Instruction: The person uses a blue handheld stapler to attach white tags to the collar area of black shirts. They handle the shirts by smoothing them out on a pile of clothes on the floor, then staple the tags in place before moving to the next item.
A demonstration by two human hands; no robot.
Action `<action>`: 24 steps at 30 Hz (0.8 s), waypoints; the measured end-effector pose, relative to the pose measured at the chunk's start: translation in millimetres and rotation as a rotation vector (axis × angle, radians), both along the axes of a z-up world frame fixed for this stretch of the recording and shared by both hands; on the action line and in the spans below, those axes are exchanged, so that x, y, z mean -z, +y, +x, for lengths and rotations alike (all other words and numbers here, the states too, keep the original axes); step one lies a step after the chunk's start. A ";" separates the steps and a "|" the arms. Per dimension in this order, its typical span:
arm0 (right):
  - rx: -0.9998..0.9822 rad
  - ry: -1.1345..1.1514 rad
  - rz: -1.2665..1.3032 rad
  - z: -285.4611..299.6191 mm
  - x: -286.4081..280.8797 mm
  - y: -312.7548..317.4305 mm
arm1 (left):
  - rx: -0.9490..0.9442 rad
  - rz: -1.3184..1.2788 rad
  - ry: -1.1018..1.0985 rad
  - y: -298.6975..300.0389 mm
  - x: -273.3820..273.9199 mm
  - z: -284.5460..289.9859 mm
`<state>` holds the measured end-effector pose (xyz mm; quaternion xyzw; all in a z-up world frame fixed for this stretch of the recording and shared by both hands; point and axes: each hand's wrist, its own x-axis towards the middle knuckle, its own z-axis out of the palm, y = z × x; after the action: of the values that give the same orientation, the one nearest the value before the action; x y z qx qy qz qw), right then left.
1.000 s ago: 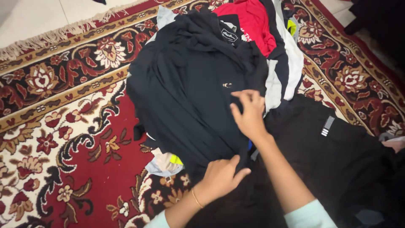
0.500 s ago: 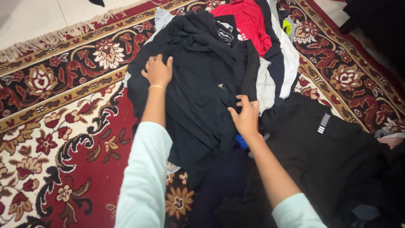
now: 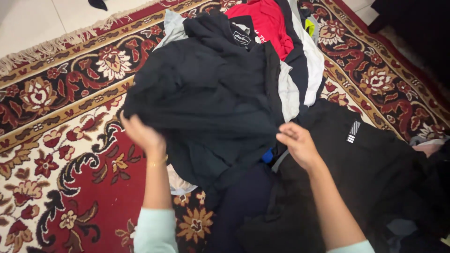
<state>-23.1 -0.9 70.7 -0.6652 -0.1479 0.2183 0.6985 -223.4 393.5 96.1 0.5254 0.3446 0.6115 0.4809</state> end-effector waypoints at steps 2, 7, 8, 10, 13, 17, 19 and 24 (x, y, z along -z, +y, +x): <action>-0.053 -0.037 -0.082 -20.5 -28.9 -8.2 | 0.034 -0.016 0.023 -3.5 15.3 -33.3; -0.157 -0.241 -0.383 -52.2 -60.1 -4.6 | 0.195 -0.076 0.339 -12.3 31.2 -78.3; -0.202 -0.305 -0.503 -59.7 -67.2 0.7 | 0.250 -0.004 0.462 -15.3 25.5 -82.1; -0.254 -0.369 -0.619 -66.1 -75.9 15.5 | 0.299 0.067 0.587 -23.1 -1.3 -84.6; -0.250 -0.559 -0.561 -73.9 -79.1 44.0 | 0.458 0.179 0.930 -42.4 -44.1 -74.4; -0.229 -0.803 -0.661 -98.0 -75.9 92.6 | 0.709 0.134 0.837 -62.7 -49.7 -51.3; -0.203 -0.845 -0.746 -95.9 -53.4 106.7 | 0.651 0.150 0.856 -65.9 -48.1 -48.0; -0.154 -0.843 -0.739 -96.4 -22.6 102.6 | 0.442 0.318 0.752 -56.9 -33.2 -63.6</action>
<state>-119.5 101.7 93.4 -0.8825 -0.3758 0.0215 0.2819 -286.9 336.6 129.3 0.8387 0.2769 0.3065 0.3549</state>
